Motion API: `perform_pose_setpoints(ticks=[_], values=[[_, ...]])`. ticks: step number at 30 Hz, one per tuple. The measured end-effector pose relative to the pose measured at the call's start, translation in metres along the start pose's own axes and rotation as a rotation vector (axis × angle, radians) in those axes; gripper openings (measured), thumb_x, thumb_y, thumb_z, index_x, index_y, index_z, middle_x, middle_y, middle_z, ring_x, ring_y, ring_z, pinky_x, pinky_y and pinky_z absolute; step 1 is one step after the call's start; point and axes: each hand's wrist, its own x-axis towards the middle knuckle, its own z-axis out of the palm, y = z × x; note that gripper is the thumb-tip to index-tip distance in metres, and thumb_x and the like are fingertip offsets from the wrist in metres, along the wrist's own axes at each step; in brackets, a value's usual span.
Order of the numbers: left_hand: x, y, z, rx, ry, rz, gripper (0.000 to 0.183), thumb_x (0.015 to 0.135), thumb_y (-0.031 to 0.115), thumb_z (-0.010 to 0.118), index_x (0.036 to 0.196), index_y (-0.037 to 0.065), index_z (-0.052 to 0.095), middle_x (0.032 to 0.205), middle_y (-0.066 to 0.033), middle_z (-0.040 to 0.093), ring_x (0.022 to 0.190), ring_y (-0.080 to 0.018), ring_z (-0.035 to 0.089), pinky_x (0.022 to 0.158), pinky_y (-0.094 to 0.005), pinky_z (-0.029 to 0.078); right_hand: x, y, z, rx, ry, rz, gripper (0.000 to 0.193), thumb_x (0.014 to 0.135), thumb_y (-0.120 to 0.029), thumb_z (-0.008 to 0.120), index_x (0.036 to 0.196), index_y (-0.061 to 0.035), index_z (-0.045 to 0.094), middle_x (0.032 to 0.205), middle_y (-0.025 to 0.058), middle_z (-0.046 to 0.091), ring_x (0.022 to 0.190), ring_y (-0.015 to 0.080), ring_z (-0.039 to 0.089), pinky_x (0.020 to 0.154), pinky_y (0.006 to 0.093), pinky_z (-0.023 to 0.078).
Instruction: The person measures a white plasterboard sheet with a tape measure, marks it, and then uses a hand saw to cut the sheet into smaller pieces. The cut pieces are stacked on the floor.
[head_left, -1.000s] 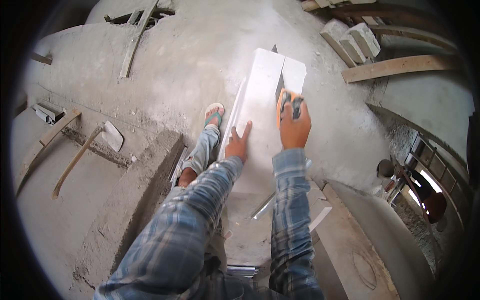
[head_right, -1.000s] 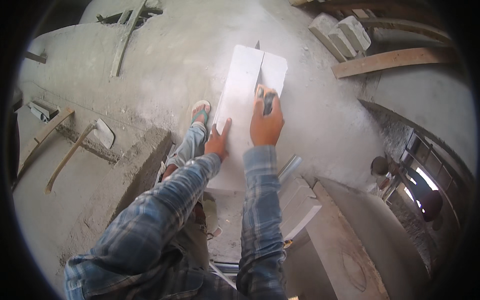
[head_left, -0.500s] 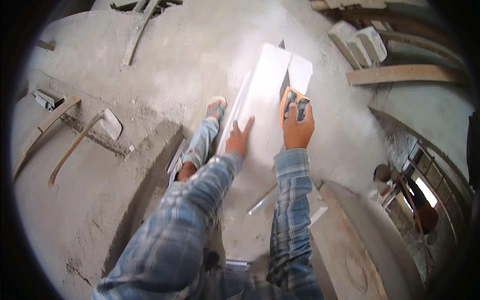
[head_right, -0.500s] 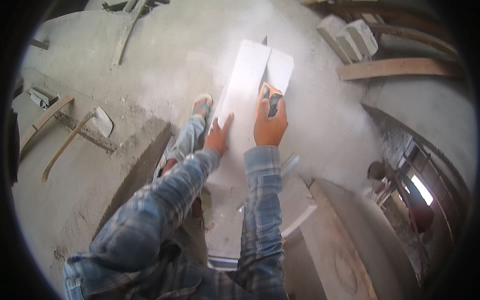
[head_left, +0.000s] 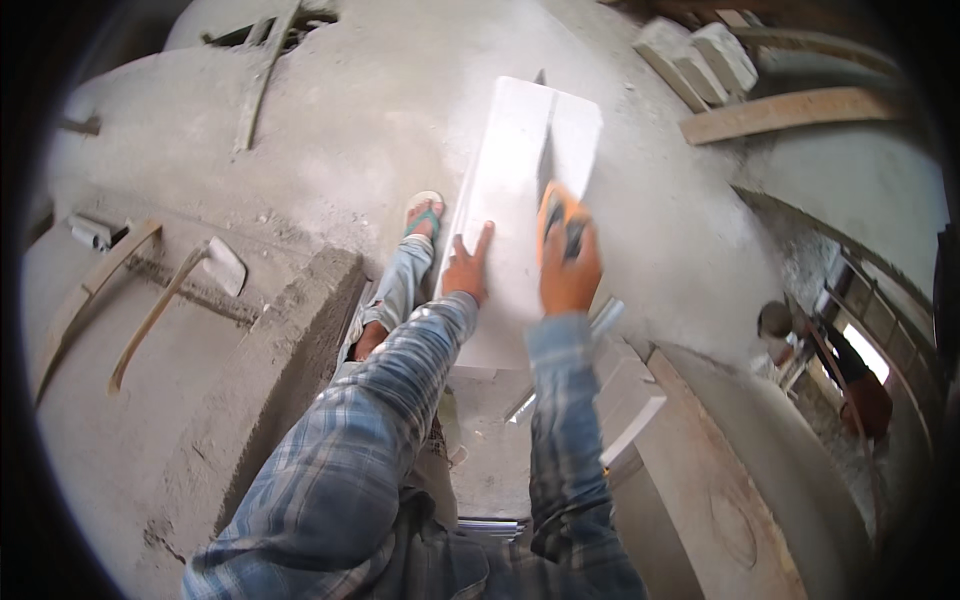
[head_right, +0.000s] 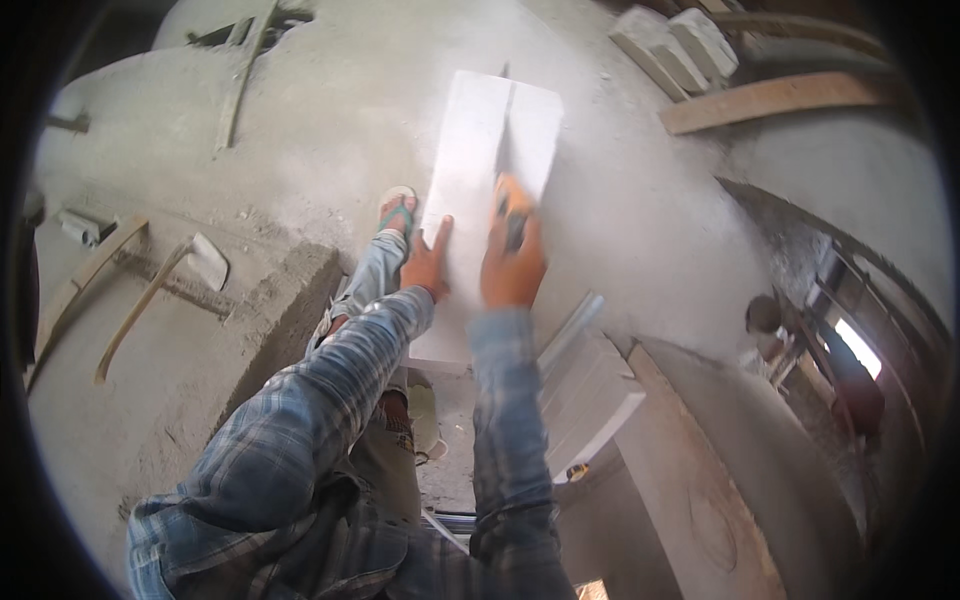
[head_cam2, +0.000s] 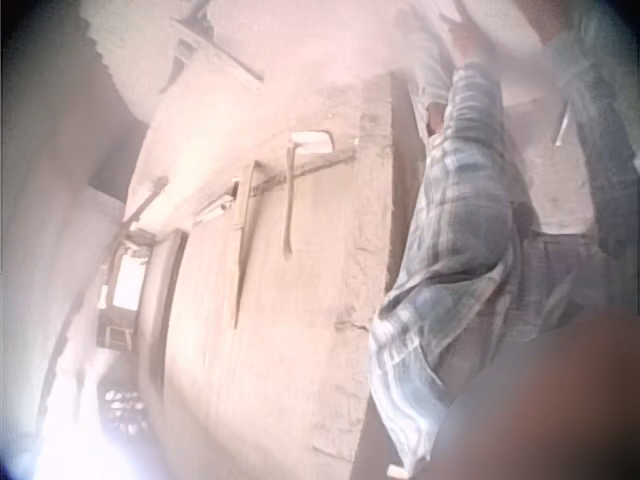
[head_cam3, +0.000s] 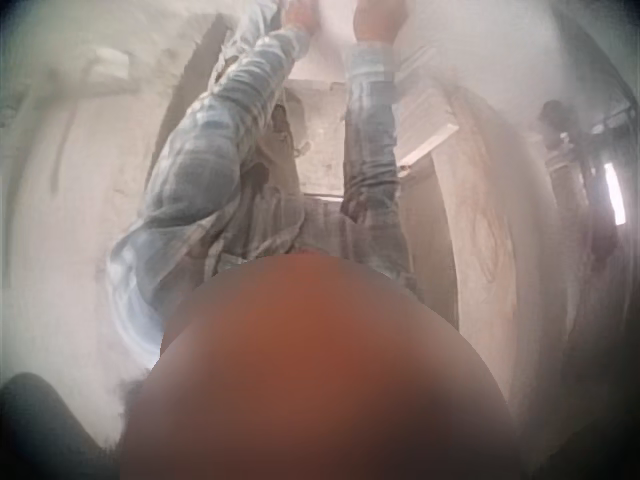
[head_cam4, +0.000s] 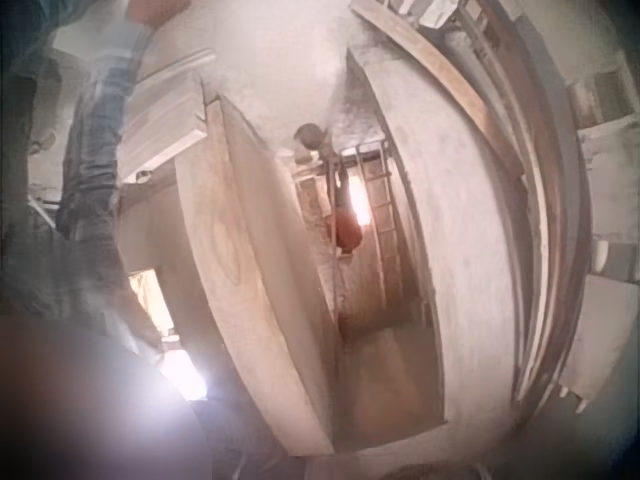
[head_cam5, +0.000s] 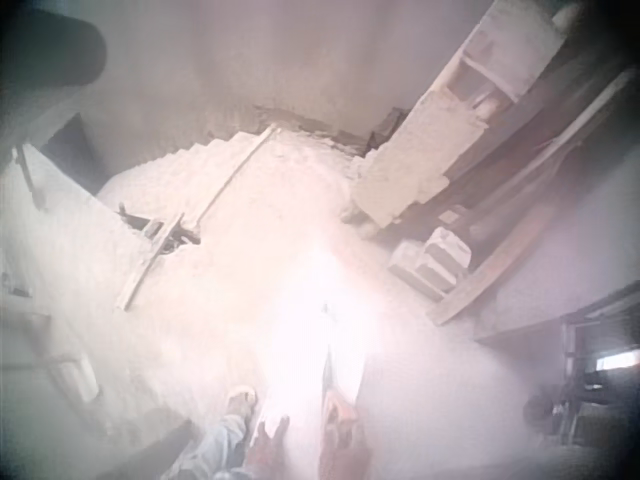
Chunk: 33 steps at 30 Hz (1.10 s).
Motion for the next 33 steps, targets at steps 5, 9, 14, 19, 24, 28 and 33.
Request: perform_pose_setpoints(ticks=[5, 9, 14, 19, 24, 28, 33], values=[[0.007, -0.009, 0.012, 0.003, -0.028, -0.038, 0.128, 0.065, -0.007, 0.076, 0.154, 0.044, 0.000, 0.152, -0.0276, 0.024, 0.119, -0.0417, 0.057, 0.090, -0.0424, 0.056, -0.166, 0.020, -0.050, 0.115, 0.036, -0.101, 0.048, 0.096, -0.025, 0.061, 0.133, 0.0028, 0.053, 0.129, 0.0195, 0.062, 0.117, 0.0299, 0.062, 0.098, 0.0388, 0.049], [0.013, 0.004, 0.012, 0.037, -0.023, -0.031, 0.126, 0.066, -0.007, 0.076, 0.154, 0.044, 0.001, 0.150, -0.0266, 0.026, 0.115, -0.0405, 0.059, 0.088, -0.0423, 0.056, -0.037, 0.039, 0.005, 0.076, 0.131, -0.164, 0.041, 0.096, -0.024, 0.059, 0.129, 0.0000, 0.056, 0.115, 0.0228, 0.066, 0.103, 0.0385, 0.067, 0.085, 0.0428, 0.052], [0.003, -0.008, 0.007, 0.001, 0.016, 0.009, 0.128, 0.065, -0.005, 0.077, 0.154, 0.045, 0.000, 0.149, -0.0276, 0.028, 0.113, -0.0400, 0.060, 0.087, -0.0418, 0.056, 0.004, 0.011, 0.011, -0.041, 0.033, -0.069, 0.038, 0.097, -0.028, 0.057, 0.122, 0.0007, 0.057, 0.103, 0.0243, 0.068, 0.093, 0.0429, 0.066, 0.078, 0.0467, 0.053], [0.008, -0.009, 0.013, 0.002, 0.031, -0.014, 0.121, 0.070, -0.010, 0.069, 0.154, 0.045, 0.002, 0.150, -0.0270, 0.028, 0.114, -0.0392, 0.060, 0.085, -0.0420, 0.057, -0.175, 0.042, -0.045, 0.117, 0.040, -0.051, 0.044, 0.094, -0.014, 0.057, 0.135, 0.0035, 0.051, 0.126, 0.0215, 0.063, 0.115, 0.0292, 0.064, 0.097, 0.0400, 0.049], [0.014, 0.004, 0.012, 0.021, 0.004, 0.002, 0.119, 0.071, -0.009, 0.069, 0.154, 0.044, 0.002, 0.149, -0.0277, 0.028, 0.116, -0.0397, 0.059, 0.085, -0.0419, 0.057, 0.011, 0.048, 0.026, -0.062, 0.151, -0.191, 0.037, 0.098, -0.024, 0.056, 0.126, -0.0006, 0.056, 0.109, 0.0232, 0.067, 0.095, 0.0418, 0.066, 0.080, 0.0458, 0.053], [-0.009, -0.008, 0.016, -0.012, -0.066, -0.036, 0.119, 0.070, -0.009, 0.069, 0.154, 0.044, 0.004, 0.150, -0.0282, 0.027, 0.119, -0.0410, 0.058, 0.086, -0.0423, 0.057, 0.015, 0.019, 0.012, -0.041, 0.057, -0.107, 0.042, 0.095, -0.029, 0.060, 0.126, -0.0001, 0.054, 0.103, 0.0246, 0.068, 0.090, 0.0424, 0.066, 0.077, 0.0473, 0.053], [0.005, -0.008, 0.008, -0.017, 0.016, -0.035, 0.117, 0.071, -0.011, 0.067, 0.154, 0.045, 0.006, 0.150, -0.0281, 0.028, 0.118, -0.0408, 0.058, 0.085, -0.0421, 0.057, -0.163, 0.037, -0.040, 0.101, 0.036, -0.110, 0.047, 0.093, -0.016, 0.059, 0.132, 0.0091, 0.051, 0.127, 0.0250, 0.061, 0.117, 0.0335, 0.062, 0.099, 0.0418, 0.048]])
